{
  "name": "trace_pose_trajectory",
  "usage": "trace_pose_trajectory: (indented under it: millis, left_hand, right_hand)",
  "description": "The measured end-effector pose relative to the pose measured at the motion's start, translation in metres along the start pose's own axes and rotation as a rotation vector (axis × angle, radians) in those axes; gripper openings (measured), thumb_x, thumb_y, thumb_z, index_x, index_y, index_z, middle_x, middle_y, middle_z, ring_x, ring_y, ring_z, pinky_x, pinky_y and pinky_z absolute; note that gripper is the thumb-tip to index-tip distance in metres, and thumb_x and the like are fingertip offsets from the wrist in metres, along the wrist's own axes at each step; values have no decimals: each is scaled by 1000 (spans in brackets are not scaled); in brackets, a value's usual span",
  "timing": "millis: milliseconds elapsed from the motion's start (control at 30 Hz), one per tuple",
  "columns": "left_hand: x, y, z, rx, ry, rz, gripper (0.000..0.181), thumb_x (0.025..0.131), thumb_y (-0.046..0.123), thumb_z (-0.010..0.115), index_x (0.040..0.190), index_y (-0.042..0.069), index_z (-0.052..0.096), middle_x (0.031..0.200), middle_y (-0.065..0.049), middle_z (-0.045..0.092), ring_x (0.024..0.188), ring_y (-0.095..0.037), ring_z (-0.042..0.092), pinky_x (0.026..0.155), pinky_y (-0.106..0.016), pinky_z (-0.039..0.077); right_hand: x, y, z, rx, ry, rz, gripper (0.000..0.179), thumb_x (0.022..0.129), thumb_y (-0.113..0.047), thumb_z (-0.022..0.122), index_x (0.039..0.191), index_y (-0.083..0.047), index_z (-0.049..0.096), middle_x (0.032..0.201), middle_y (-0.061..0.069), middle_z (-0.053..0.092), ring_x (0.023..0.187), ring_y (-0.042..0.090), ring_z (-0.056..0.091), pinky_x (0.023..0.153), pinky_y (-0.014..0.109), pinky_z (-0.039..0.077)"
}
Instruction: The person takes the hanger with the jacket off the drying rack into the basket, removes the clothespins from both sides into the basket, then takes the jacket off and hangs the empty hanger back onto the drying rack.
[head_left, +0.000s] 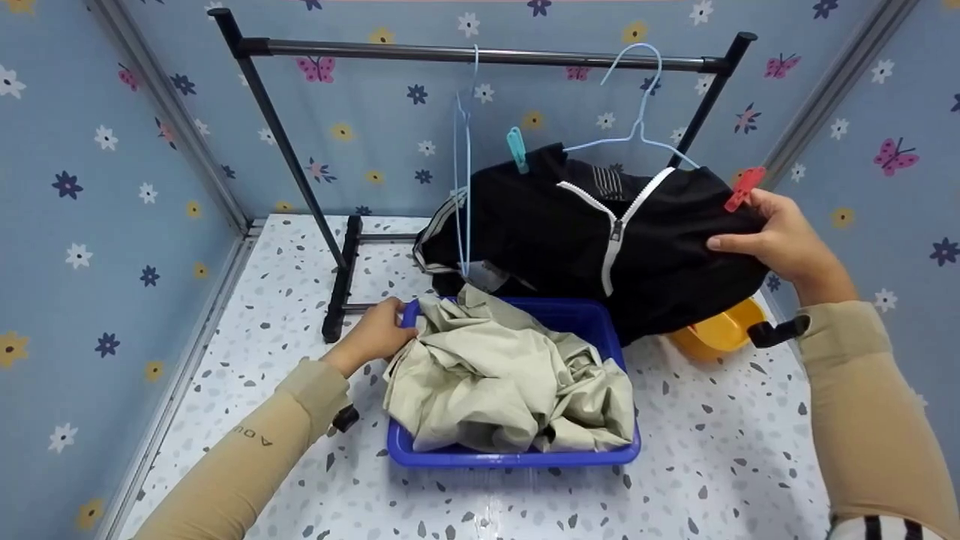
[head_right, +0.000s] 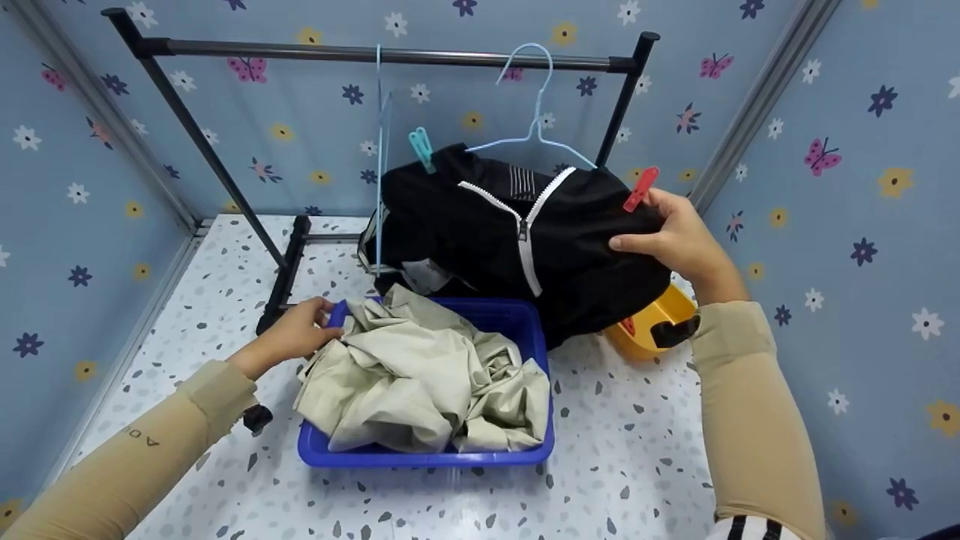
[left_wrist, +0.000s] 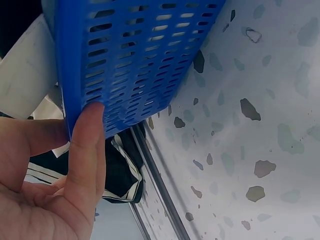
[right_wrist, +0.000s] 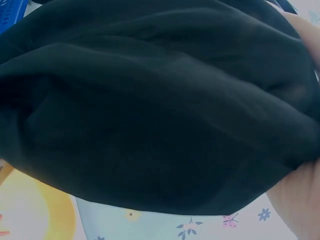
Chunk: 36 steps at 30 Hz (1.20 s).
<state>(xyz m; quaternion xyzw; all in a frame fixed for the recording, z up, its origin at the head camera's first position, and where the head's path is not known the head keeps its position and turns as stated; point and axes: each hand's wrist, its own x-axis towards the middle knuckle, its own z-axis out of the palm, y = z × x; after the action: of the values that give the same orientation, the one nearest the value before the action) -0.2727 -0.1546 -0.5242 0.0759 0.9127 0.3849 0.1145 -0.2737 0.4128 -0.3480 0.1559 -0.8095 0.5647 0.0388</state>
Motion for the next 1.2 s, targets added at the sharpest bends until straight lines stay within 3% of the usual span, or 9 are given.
trace_pose_trajectory:
  millis: [200, 367, 467, 800, 1000, 1100, 1200]
  left_hand:
    - [0, -2, -1, -19, -3, 5, 44, 98, 14, 71, 131, -13, 59, 108, -27, 76, 84, -25, 72, 73, -34, 61]
    - [-1, -1, -1, -26, -10, 10, 46, 98, 14, 70, 132, -14, 58, 110, -28, 76, 87, -27, 73, 75, -35, 61]
    - [-2, -2, -1, -26, -10, 13, 47, 98, 14, 71, 133, -14, 58, 110, -28, 76, 88, -29, 74, 77, -38, 62]
    - [-2, -4, 0, -45, -17, 8, 51, 99, 16, 72, 137, -15, 57, 108, -26, 76, 86, -24, 72, 75, -34, 59]
    - [-4, -11, 0, -47, 17, 51, 50, 99, 20, 73, 132, -15, 60, 107, -27, 74, 92, -31, 71, 81, -43, 59]
    - [-6, -16, 0, -111, 5, 82, 51, 100, 18, 73, 135, -16, 58, 110, -32, 74, 86, -29, 73, 76, -44, 64]
    - [-8, -24, 0, -225, -41, 99, 53, 103, 16, 73, 141, -15, 55, 105, -33, 76, 69, -19, 73, 62, -39, 65]
  right_hand:
    - [-2, -2, 5, -84, -47, 7, 38, 85, 17, 81, 112, -9, 73, 98, -7, 79, 82, 6, 72, 73, 16, 59]
    - [-5, -5, 8, -186, -99, -19, 33, 85, 15, 82, 105, -8, 69, 91, -10, 74, 78, 5, 68, 70, 16, 56]
    - [-5, -7, 11, -192, -150, -40, 32, 85, 17, 81, 104, -4, 68, 90, -9, 74, 77, 5, 68, 70, 17, 56]
    - [-3, -13, 35, -23, -219, -84, 36, 80, 28, 76, 106, 4, 69, 95, -1, 79, 79, 9, 71, 74, 19, 59]
    - [0, -23, 47, 88, -234, -127, 38, 77, 32, 73, 106, 7, 70, 95, 0, 79, 79, 10, 71, 75, 21, 60]
    - [1, -29, 52, 131, -269, -176, 38, 77, 31, 72, 107, 8, 69, 96, 2, 79, 80, 12, 71, 76, 21, 60]
    - [1, -29, 57, 153, -308, -213, 40, 78, 30, 73, 112, 8, 70, 101, 4, 80, 83, 12, 73, 79, 22, 61]
